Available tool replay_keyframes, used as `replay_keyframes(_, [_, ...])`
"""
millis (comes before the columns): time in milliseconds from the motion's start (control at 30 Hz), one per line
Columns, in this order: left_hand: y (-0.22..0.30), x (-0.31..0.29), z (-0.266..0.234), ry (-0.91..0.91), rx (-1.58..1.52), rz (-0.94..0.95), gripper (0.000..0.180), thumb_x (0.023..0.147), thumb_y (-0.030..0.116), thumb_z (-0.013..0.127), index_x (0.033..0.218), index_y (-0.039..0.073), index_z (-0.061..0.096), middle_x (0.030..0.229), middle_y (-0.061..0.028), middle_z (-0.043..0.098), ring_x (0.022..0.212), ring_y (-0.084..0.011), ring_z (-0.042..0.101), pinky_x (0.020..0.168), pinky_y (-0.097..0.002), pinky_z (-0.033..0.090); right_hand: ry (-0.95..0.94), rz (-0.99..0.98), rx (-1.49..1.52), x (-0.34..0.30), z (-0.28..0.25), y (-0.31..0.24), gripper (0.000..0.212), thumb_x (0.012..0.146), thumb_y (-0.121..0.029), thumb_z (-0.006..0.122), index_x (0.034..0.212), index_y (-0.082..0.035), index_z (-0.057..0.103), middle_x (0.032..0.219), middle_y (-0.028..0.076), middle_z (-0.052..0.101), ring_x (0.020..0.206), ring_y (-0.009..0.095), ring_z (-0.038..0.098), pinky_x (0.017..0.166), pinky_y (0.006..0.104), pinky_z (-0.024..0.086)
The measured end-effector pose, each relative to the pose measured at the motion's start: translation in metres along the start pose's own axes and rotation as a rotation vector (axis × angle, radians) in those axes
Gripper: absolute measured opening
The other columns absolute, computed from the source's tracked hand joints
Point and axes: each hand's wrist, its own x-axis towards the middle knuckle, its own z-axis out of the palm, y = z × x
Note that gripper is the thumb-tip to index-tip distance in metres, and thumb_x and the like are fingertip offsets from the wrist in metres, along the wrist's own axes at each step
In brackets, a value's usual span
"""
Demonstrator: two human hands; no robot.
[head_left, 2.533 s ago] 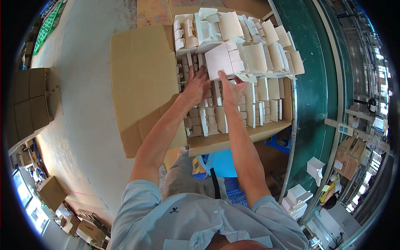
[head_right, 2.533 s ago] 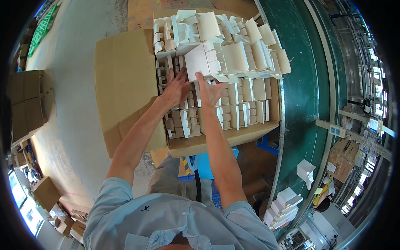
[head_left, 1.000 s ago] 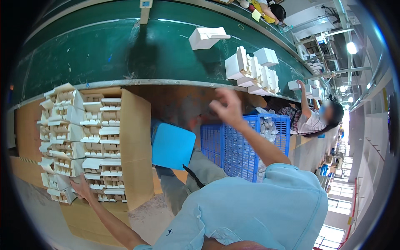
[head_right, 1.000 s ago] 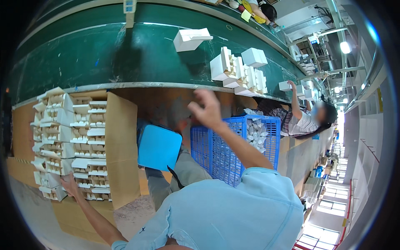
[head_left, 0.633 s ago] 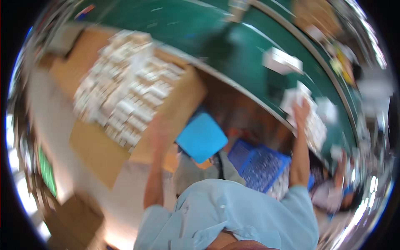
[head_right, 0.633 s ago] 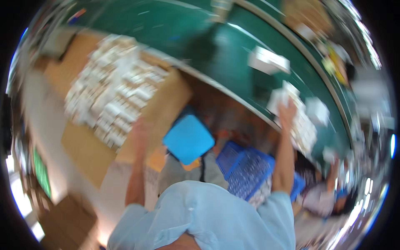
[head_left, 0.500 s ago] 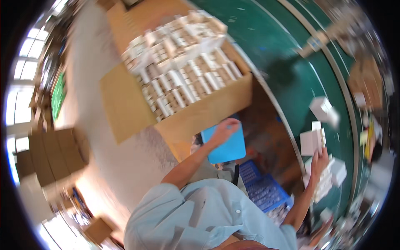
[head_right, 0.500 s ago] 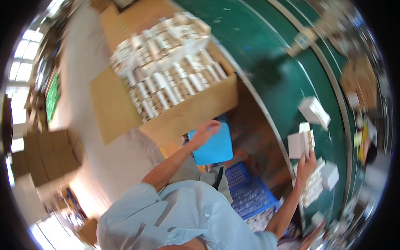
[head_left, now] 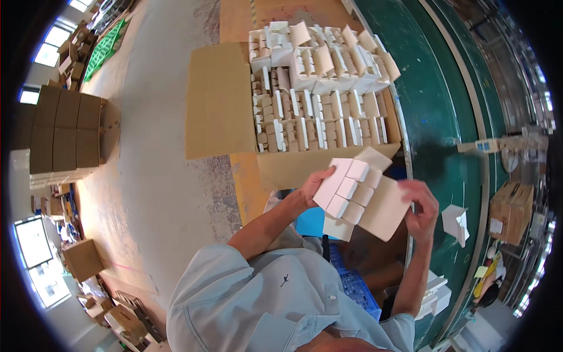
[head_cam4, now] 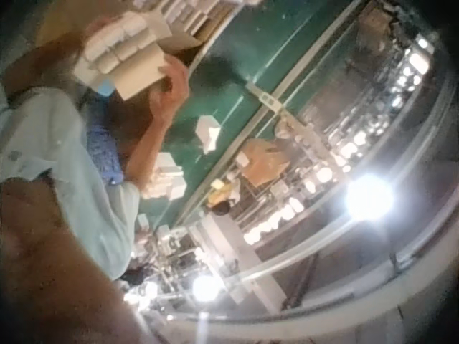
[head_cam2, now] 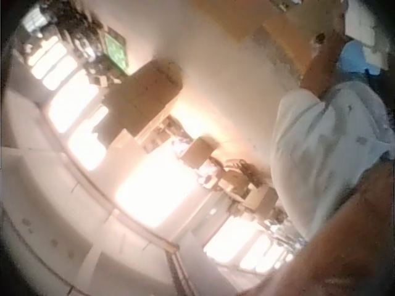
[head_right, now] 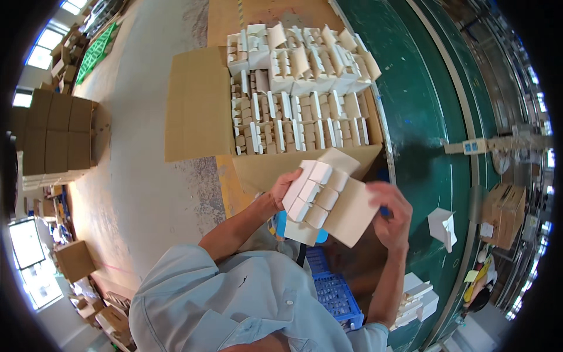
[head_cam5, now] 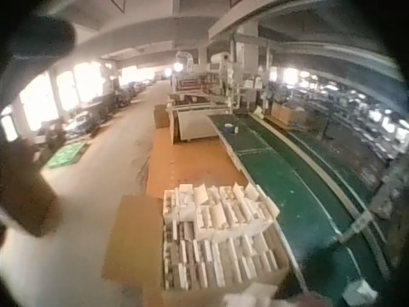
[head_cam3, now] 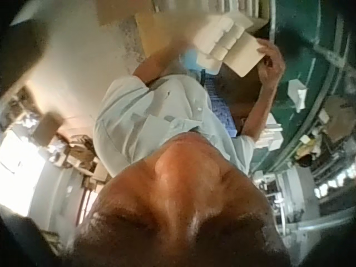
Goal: Packing cardboard boxes with white inserts into a larger shipping container on a factory assembly line.
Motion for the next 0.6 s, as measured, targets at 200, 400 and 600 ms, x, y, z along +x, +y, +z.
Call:
replay_keyframes(200, [0.092,-0.019,0.021,0.207,-0.112,0.504,0.070,0.106,0.051,0.064,0.155,0.004,0.050,0.145,-0.0155,0.066,0.128,-0.0309,0.069,0.113,-0.0491,0.056,-0.044,0.527,0.688,0.053,0.128,0.052,0.119,0.076,-0.003,0.089,0.172,-0.012,0.020,0.168,0.016,0.039,0.152,0.034,0.045,0.119,0.0506,0.048])
replay_keyframes(400, [0.158,-0.010,0.005,0.350,0.084,0.664,0.072,0.101,0.044,0.074,0.156,0.008,0.043,0.140,-0.0124,0.063,0.126,-0.0276,0.068,0.109,-0.0466,0.059,0.414,0.603,0.713,0.118,0.251,0.053,0.108,0.082,0.003,0.086,0.166,-0.009,0.019,0.158,0.015,0.044,0.144,0.032,0.051,0.115,0.0502,0.052])
replay_keyframes(600, [0.215,-0.012,-0.011,0.415,0.187,0.679,0.076,0.100,0.042,0.074,0.160,0.012,0.037,0.143,-0.0135,0.058,0.133,-0.0265,0.060,0.108,-0.0465,0.058,0.438,0.476,0.601,0.168,0.291,0.037,0.104,0.084,0.008,0.085,0.163,-0.007,0.019,0.152,0.024,0.045,0.135,0.031,0.057,0.107,0.0465,0.060])
